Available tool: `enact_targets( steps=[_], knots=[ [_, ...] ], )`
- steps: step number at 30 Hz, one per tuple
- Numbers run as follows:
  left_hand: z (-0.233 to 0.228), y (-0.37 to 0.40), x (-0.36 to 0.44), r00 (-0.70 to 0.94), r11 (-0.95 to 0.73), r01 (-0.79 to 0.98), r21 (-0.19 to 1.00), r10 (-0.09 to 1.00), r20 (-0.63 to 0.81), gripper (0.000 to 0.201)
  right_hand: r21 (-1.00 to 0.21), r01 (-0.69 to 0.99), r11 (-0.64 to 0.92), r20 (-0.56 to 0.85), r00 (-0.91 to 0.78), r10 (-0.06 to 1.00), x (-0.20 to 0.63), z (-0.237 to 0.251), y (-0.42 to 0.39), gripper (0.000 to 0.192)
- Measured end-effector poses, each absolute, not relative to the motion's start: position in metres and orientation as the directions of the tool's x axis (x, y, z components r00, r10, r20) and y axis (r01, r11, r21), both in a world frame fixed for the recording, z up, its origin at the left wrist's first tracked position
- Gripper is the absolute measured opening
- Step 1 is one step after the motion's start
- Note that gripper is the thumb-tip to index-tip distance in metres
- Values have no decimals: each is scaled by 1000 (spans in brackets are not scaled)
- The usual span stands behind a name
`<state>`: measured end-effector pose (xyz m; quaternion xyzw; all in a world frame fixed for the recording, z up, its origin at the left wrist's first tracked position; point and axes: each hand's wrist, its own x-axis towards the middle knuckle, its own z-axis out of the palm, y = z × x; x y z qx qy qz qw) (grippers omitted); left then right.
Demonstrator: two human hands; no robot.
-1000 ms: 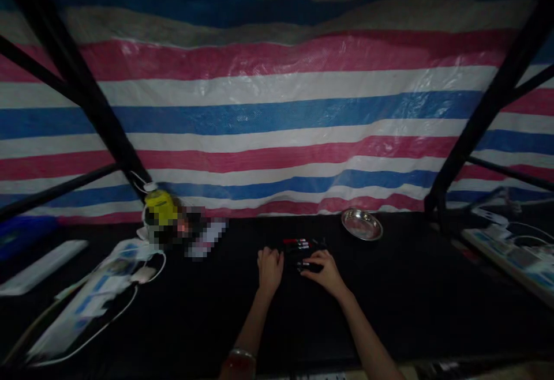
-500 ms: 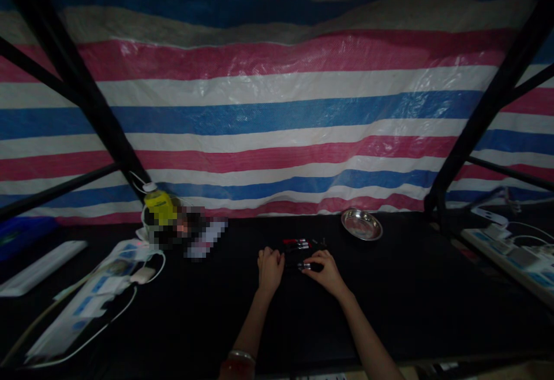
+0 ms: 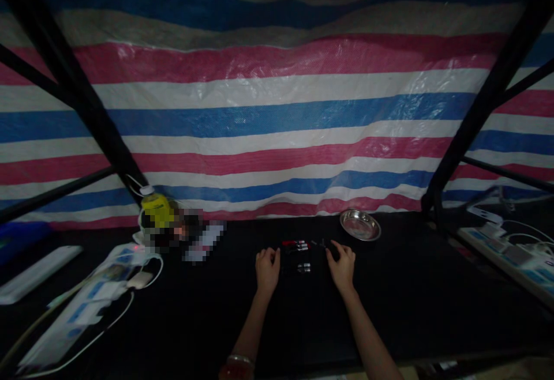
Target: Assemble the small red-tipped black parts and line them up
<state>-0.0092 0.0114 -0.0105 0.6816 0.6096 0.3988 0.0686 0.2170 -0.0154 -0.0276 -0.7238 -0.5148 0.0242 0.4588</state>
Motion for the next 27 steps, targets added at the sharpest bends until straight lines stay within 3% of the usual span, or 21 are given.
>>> enact_targets(
  steps=[6, 19, 27],
  knots=[
    [-11, 11, -9, -44, -232, 795, 560, 899, 435, 32, -556, 830, -47, 412, 324, 851, 211, -30, -15, 35],
    [4, 3, -5, -30, -251, 788, 562, 896, 442, 32, -759, 624, 188, 468, 321, 824, 213, -34, -13, 23],
    [16, -11, 5, 103, -377, 807, 455, 848, 520, 22, -781, 590, 203, 452, 312, 835, 209, -30, -15, 21]
  ],
)
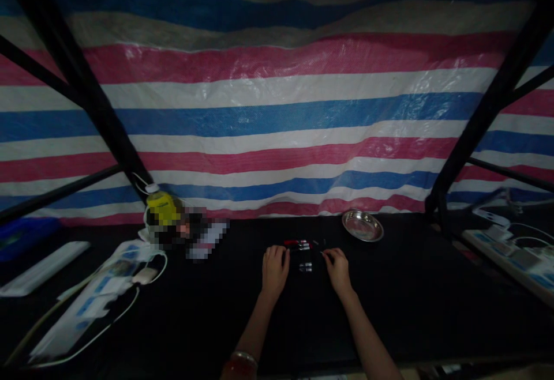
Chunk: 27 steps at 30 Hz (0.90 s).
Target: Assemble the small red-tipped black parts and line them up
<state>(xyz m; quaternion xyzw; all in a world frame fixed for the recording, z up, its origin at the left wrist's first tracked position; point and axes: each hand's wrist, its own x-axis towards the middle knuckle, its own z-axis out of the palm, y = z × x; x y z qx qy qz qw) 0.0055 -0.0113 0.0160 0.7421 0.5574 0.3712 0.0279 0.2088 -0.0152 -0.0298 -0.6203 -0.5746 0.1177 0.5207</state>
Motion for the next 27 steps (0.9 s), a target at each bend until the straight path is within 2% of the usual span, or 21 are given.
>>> enact_targets(
  steps=[7, 14, 21, 27],
  knots=[
    [15, -16, 2, 1, -337, 803, 492, 826, 564, 22, -731, 666, 150, 481, 347, 805, 209, -34, -18, 24],
    [15, -16, 3, 23, -356, 795, 491, 827, 562, 23, -627, 778, 47, 540, 390, 746, 210, -37, -21, 26],
    [13, -17, 2, 30, -380, 790, 481, 807, 589, 22, -677, 732, 75, 500, 383, 777, 210, -35, -21, 29],
    [12, -16, 4, 63, -401, 803, 440, 792, 607, 20, -704, 692, 159, 493, 316, 811, 209, -33, -22, 29]
  ],
)
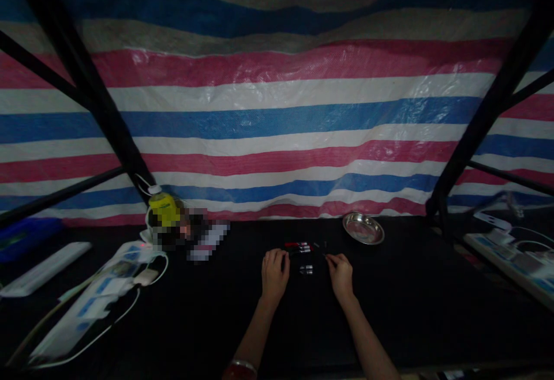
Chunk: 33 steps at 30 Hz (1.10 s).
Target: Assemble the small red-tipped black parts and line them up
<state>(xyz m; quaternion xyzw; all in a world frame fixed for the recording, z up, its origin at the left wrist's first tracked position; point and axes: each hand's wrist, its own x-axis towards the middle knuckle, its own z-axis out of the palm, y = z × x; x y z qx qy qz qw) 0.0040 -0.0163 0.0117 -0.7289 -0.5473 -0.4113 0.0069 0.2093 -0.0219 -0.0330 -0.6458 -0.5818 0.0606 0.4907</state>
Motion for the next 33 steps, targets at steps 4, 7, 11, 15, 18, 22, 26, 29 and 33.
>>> enact_targets(
  steps=[4, 7, 11, 15, 18, 22, 26, 29, 33],
  knots=[
    [11, -16, 6, 120, -434, 807, 401, 785, 608, 20, -686, 710, 159, 494, 295, 818, 208, -32, -22, 27],
    [10, -16, 6, 133, -439, 810, 388, 783, 608, 20, -686, 711, 156, 497, 300, 814, 206, -33, -21, 24],
    [10, -17, 6, 156, -460, 810, 363, 766, 623, 21, -730, 663, 167, 475, 315, 822, 203, -33, -21, 26],
    [8, -18, 8, 234, -513, 801, 310, 744, 626, 23, -771, 611, 181, 461, 340, 819, 201, -27, -23, 27],
    [8, -19, 9, 283, -543, 791, 283, 734, 617, 25, -800, 551, 236, 472, 336, 815, 198, -19, -25, 29],
    [8, -21, 9, 348, -598, 762, 249, 702, 621, 30, -821, 460, 337, 496, 282, 822, 189, -10, -29, 29],
    [7, -22, 9, 432, -675, 720, 160, 616, 659, 33, -813, 400, 422, 527, 198, 826, 177, -4, -34, 26],
    [5, -21, 8, 461, -714, 695, 82, 531, 711, 31, -801, 376, 466, 545, 135, 827, 172, -4, -35, 24],
    [4, -19, 4, 478, -761, 649, 16, 424, 769, 27, -784, 353, 511, 572, 89, 816, 169, -5, -34, 21]
  ],
)
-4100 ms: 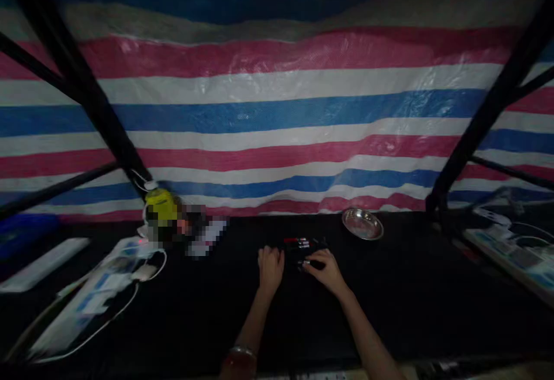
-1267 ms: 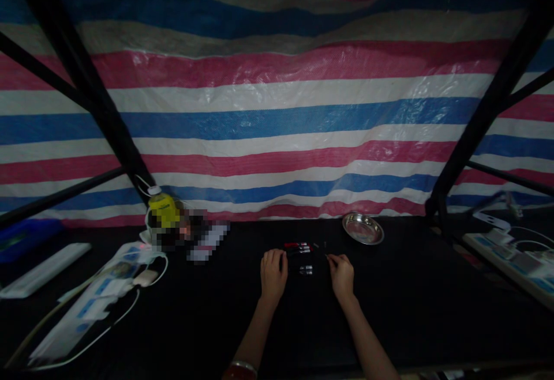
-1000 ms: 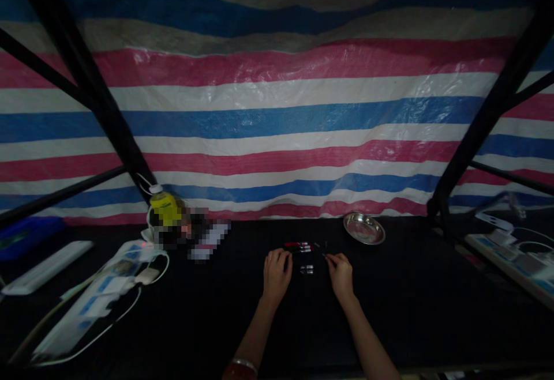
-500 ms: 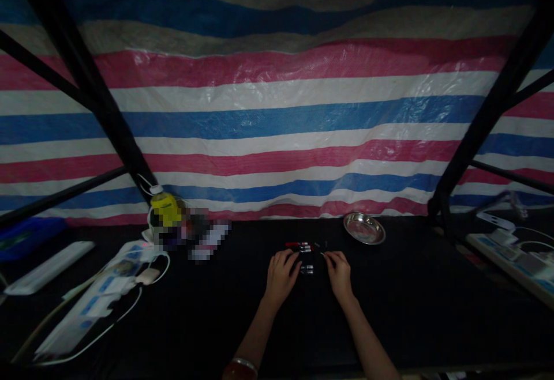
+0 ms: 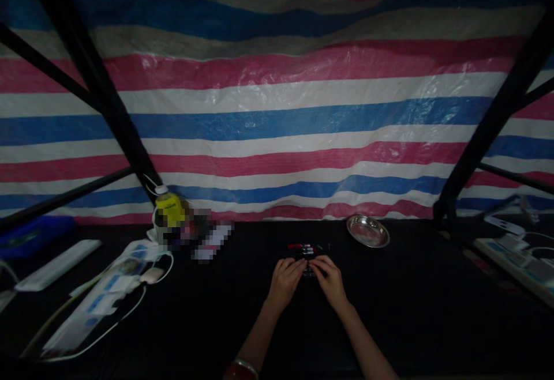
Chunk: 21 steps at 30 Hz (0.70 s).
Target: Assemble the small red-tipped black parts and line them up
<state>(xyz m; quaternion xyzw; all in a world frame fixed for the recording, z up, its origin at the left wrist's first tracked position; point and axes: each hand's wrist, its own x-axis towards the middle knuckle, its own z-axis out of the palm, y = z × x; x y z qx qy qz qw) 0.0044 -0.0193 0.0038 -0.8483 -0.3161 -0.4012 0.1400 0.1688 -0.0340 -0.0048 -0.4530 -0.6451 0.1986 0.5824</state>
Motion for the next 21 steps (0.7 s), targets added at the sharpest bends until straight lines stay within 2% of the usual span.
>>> enact_targets(
  steps=[4, 8, 13, 17, 21],
  knots=[
    [4, -19, 4, 466, -772, 635, 30, 413, 782, 26, -793, 330, 512, 563, 76, 823, 168, -4, -35, 19],
    [3, -20, 6, 418, -736, 672, 80, 467, 779, 25, -848, 270, 455, 500, 125, 857, 170, 0, -34, 18],
    [5, -22, 6, 366, -692, 707, 141, 530, 765, 23, -953, 58, 298, 304, 230, 925, 178, 10, -33, 20],
    [6, -21, 6, 372, -699, 699, 153, 537, 757, 24, -991, -93, 100, 83, 178, 981, 181, 12, -33, 27],
    [6, -20, 5, 367, -710, 687, 154, 521, 771, 23, -988, -151, 35, 10, 161, 987, 181, 8, -31, 31]
  ],
)
